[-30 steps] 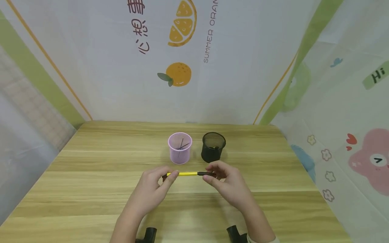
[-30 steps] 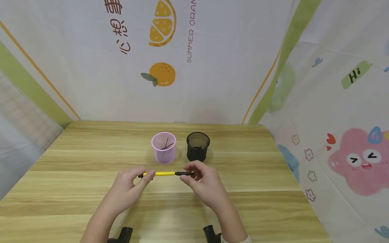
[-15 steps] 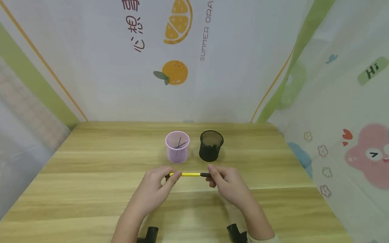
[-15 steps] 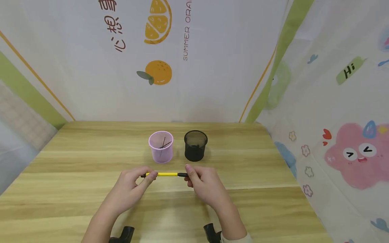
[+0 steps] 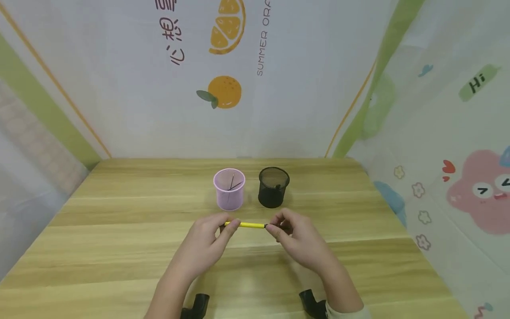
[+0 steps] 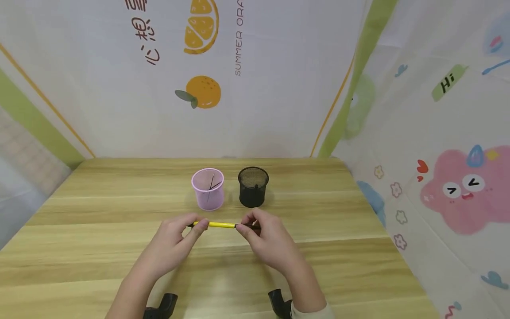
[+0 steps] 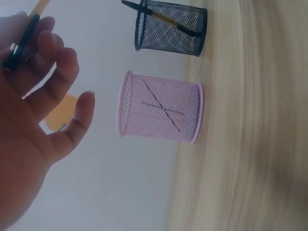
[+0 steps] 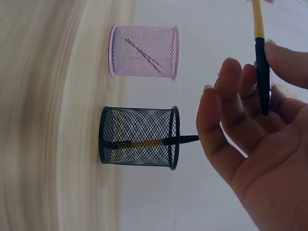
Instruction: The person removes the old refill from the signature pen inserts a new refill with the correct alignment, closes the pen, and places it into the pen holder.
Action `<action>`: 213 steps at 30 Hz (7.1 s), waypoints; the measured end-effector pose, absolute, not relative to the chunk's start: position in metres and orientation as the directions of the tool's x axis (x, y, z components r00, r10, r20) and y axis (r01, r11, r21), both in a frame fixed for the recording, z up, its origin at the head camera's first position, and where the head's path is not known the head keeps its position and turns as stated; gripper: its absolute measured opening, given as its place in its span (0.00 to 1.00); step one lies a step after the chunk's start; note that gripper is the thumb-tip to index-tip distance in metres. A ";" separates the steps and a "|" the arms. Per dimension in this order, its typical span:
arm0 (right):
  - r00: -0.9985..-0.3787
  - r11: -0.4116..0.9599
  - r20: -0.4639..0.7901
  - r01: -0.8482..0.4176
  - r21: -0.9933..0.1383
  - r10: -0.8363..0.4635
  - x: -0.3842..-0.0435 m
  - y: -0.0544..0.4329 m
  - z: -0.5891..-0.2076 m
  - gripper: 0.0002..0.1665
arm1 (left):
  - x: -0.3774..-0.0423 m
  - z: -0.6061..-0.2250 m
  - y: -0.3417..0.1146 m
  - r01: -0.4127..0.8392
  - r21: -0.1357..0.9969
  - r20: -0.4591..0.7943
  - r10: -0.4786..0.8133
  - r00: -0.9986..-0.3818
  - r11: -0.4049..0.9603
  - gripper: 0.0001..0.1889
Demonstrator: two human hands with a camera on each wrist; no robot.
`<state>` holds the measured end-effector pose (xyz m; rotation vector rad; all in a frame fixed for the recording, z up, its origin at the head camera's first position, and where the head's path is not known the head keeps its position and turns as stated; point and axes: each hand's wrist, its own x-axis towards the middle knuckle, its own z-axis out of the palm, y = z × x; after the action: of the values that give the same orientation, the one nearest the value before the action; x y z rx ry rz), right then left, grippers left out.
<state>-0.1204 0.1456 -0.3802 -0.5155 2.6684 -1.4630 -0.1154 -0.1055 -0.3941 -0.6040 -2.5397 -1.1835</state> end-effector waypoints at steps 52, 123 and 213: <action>-0.880 0.549 0.244 -0.449 -0.705 -0.407 -0.121 0.149 -0.386 0.03 | -0.109 -0.395 -0.115 0.515 0.601 0.420 0.307 -0.854 0.611 0.10; -0.881 0.604 0.153 -0.425 -0.674 -0.448 -0.124 0.153 -0.388 0.04 | -0.112 -0.404 -0.144 0.264 0.417 0.038 0.274 -0.961 0.869 0.09; -0.892 0.666 0.195 -0.438 -0.604 -0.409 -0.128 0.177 -0.380 0.07 | -0.199 -0.423 -0.036 0.353 -0.193 0.111 0.378 -0.919 0.915 0.04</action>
<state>-0.1277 0.1766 -0.3796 -0.7387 2.9059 -1.0719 -0.1992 -0.0359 -0.4226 -0.5628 -2.9302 0.2552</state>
